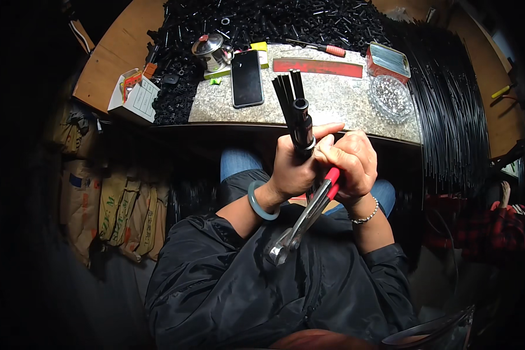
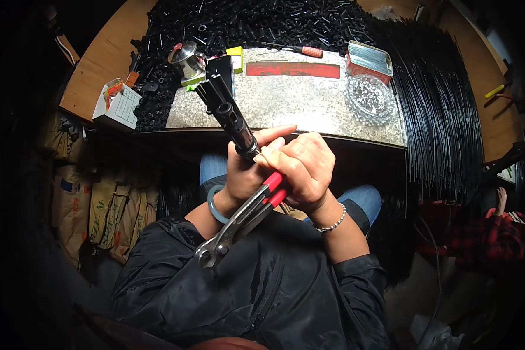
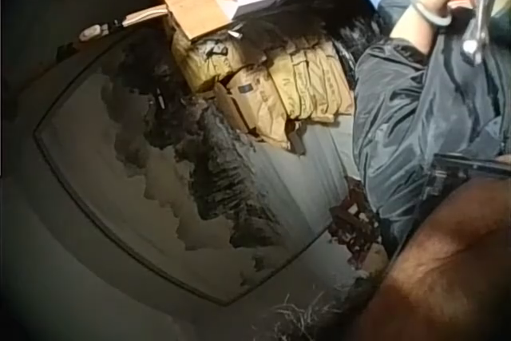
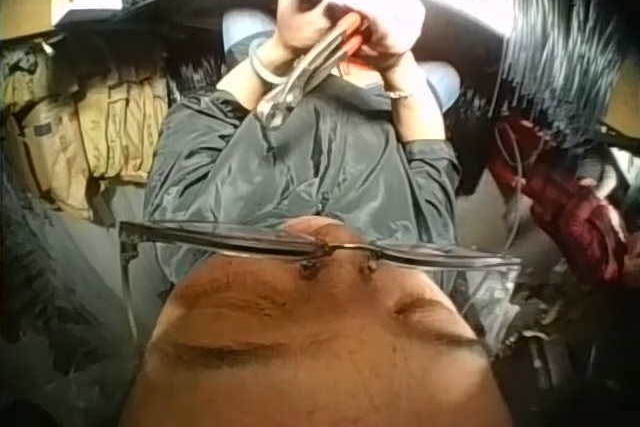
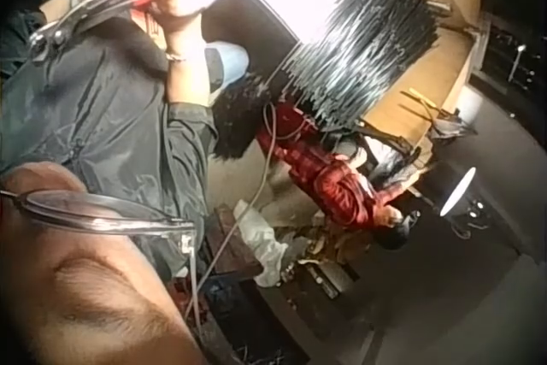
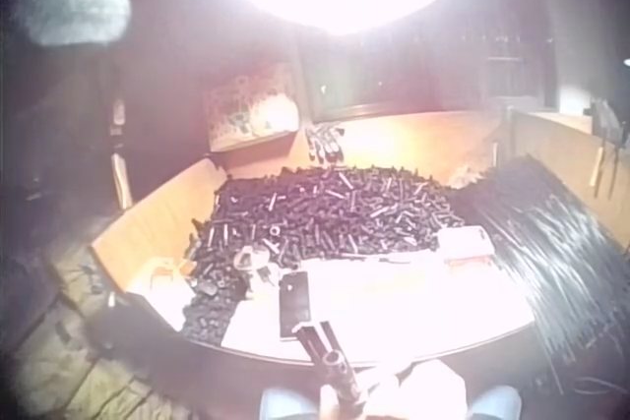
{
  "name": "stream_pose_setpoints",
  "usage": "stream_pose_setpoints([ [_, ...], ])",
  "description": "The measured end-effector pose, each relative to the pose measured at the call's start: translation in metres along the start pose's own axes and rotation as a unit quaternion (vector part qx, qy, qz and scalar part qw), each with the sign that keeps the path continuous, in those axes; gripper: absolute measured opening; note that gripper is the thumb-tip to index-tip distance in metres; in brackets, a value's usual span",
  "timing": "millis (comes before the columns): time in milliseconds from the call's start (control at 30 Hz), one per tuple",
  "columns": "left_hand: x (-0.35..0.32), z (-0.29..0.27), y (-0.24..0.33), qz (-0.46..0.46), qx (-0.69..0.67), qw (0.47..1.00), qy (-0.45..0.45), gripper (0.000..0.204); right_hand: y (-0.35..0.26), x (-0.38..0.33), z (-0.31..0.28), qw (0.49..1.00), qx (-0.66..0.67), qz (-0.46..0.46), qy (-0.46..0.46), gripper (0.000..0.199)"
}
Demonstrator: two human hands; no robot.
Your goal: Assembling and crimping black cable components at a manufacturing workbench.
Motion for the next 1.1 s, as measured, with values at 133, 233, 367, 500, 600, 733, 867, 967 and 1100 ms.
stream_pose_setpoints([
  [133, -0.001, 0.0, -0.004, 0.0, -0.013, 1.0, 0.007, 0.022, 0.0, -0.001, 0.001, 1.0, -0.001, -0.001, -0.003, 0.021],
  [233, -0.002, 0.0, -0.004, -0.002, -0.017, 1.0, 0.007, 0.022, 0.0, -0.001, 0.001, 1.0, 0.002, 0.0, -0.003, 0.021],
  [367, -0.002, 0.001, -0.006, -0.011, -0.038, 0.999, 0.0, 0.021, -0.001, 0.003, 0.0, 1.0, -0.002, 0.004, -0.007, 0.02],
  [500, -0.002, -0.001, -0.007, 0.018, -0.012, 1.0, -0.007, 0.026, -0.002, 0.005, -0.002, 1.0, -0.004, -0.004, -0.002, 0.021],
  [600, -0.003, -0.001, -0.004, 0.04, 0.003, 0.997, -0.065, 0.048, 0.01, 0.004, 0.0, 0.991, 0.115, 0.056, -0.049, 0.02],
  [733, -0.006, -0.007, -0.01, -0.091, -0.066, 0.992, -0.059, 0.031, 0.021, 0.005, 0.006, 0.937, 0.272, 0.206, -0.073, 0.017],
  [867, 0.0, -0.012, 0.0, 0.034, -0.022, 0.998, -0.037, 0.029, 0.02, 0.013, 0.005, 0.934, 0.258, 0.235, -0.083, 0.023],
  [967, -0.001, -0.009, 0.005, 0.056, -0.012, 0.997, -0.042, 0.011, 0.007, 0.019, 0.001, 0.983, 0.105, 0.107, -0.102, 0.021],
  [1100, -0.002, -0.013, -0.015, 0.06, -0.07, 0.995, -0.032, 0.025, -0.005, 0.021, 0.008, 0.993, 0.062, 0.072, -0.066, 0.018],
])
Point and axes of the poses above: each hand's wrist, its own x-axis towards the middle knuckle, its own z-axis out of the palm, y = z × x, the point moved 6 cm from there along x, towards the middle knuckle, and after that the axes turned 14 degrees about -y, right-handed, at the moved point
